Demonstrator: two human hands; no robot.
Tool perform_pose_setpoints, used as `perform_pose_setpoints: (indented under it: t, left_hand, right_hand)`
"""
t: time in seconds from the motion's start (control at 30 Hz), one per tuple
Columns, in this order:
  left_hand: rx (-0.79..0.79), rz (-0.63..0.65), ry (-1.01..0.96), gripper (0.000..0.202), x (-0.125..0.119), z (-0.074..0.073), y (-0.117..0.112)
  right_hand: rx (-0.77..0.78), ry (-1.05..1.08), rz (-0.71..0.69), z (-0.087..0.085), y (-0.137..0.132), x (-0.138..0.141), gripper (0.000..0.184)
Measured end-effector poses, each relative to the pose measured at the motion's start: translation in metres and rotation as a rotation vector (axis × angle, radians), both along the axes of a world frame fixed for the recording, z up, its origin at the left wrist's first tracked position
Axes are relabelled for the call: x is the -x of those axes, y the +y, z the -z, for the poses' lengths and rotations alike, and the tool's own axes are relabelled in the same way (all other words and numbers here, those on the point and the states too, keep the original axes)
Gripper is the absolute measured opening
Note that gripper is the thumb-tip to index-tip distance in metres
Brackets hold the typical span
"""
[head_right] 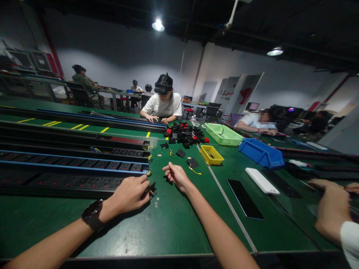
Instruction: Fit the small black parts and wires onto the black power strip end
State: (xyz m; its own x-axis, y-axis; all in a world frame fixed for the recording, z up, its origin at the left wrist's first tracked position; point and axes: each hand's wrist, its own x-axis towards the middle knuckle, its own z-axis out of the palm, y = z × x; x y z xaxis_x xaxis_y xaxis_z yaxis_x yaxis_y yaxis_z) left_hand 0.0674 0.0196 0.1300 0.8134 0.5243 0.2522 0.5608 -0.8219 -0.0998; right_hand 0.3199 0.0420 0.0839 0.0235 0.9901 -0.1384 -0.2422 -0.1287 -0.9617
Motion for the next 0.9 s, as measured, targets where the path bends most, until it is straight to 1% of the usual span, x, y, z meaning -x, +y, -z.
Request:
perform_pose_setpoints:
  t: [0.23,0.5,0.63,0.9]
  left_hand:
    - [0.011,-0.004,0.0,0.013,0.0004,0.0001,-0.0002]
    - [0.006,-0.004,0.006,0.014,-0.0001,0.0022,0.0013]
    - [-0.004,-0.013,-0.004,0.013,-0.0005,0.0027,0.0004]
    - [-0.006,-0.034,-0.017,0.014,0.0,0.0035,-0.003]
  right_hand:
    - [-0.013,-0.005,-0.005,0.0003,-0.0003,0.0001,0.046]
    - [-0.05,-0.038,-0.019,0.0065,0.0032,-0.0013,0.054]
    - [-0.05,-0.042,-0.018,0.0074,0.0038,-0.0015,0.053]
    - [-0.034,-0.032,-0.016,0.0037,0.0021,-0.0008,0.051]
